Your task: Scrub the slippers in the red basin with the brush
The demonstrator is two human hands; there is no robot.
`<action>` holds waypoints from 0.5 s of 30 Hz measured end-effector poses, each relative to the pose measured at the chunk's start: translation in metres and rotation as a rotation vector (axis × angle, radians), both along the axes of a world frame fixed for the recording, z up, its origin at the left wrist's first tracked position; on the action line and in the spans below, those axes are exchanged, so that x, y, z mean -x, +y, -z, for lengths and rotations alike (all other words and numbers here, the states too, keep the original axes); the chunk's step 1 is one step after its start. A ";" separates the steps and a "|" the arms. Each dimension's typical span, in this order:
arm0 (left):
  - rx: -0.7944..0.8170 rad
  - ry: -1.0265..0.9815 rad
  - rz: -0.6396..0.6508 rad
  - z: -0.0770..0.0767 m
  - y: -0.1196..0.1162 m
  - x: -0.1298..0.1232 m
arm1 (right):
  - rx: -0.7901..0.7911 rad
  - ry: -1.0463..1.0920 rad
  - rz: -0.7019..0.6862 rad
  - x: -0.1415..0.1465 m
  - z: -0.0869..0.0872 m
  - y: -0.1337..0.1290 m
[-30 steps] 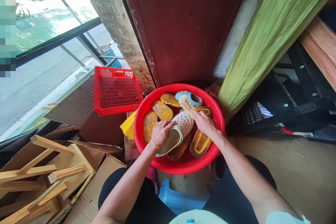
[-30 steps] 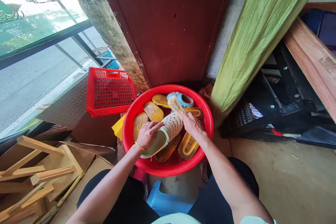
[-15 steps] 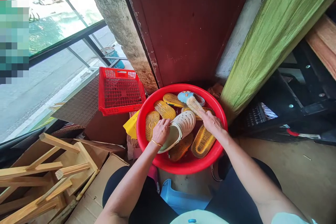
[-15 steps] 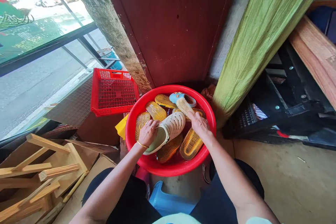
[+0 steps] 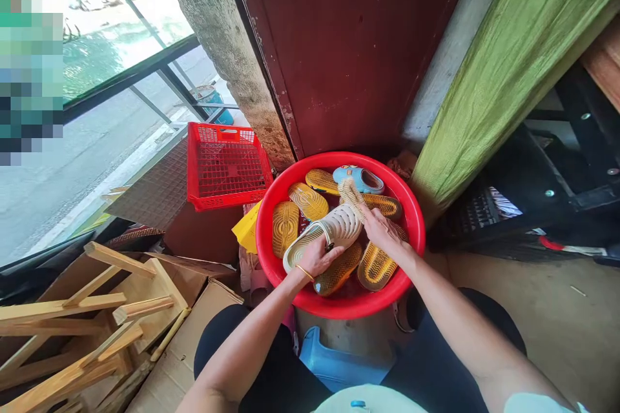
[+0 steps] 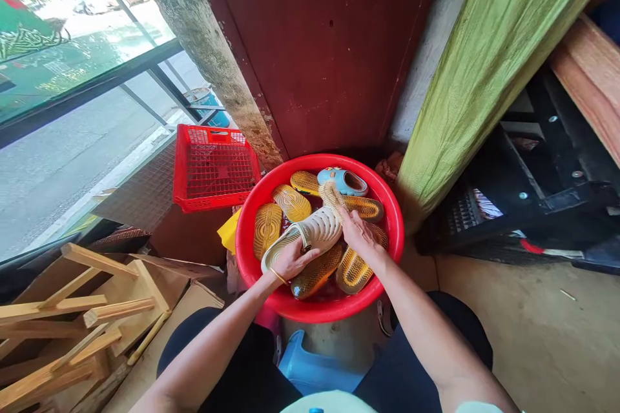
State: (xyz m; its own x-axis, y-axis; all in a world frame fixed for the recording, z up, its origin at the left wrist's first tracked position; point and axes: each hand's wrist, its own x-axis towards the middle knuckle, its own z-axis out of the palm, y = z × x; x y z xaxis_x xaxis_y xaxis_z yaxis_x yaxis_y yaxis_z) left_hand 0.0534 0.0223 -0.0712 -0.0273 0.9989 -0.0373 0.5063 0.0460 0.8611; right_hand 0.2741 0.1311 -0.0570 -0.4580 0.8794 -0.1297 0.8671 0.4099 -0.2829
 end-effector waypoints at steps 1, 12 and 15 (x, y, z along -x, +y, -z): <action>-0.009 -0.031 -0.010 0.004 0.002 -0.004 | -0.004 -0.001 -0.002 0.001 -0.001 0.001; 0.221 -0.958 -0.371 -0.008 0.031 -0.012 | 0.021 0.051 -0.216 0.035 -0.013 -0.076; 0.337 -1.118 -0.433 -0.016 0.033 -0.011 | -0.013 0.025 -0.213 0.032 -0.011 -0.063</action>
State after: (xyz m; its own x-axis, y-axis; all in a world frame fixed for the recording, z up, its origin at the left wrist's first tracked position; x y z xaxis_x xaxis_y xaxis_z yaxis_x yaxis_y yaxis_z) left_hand 0.0642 0.0556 -0.0552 -0.1401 0.8517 -0.5049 -0.6082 0.3283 0.7227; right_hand 0.2423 0.0680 -0.0455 -0.6366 0.7640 -0.1051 0.7532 0.5868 -0.2972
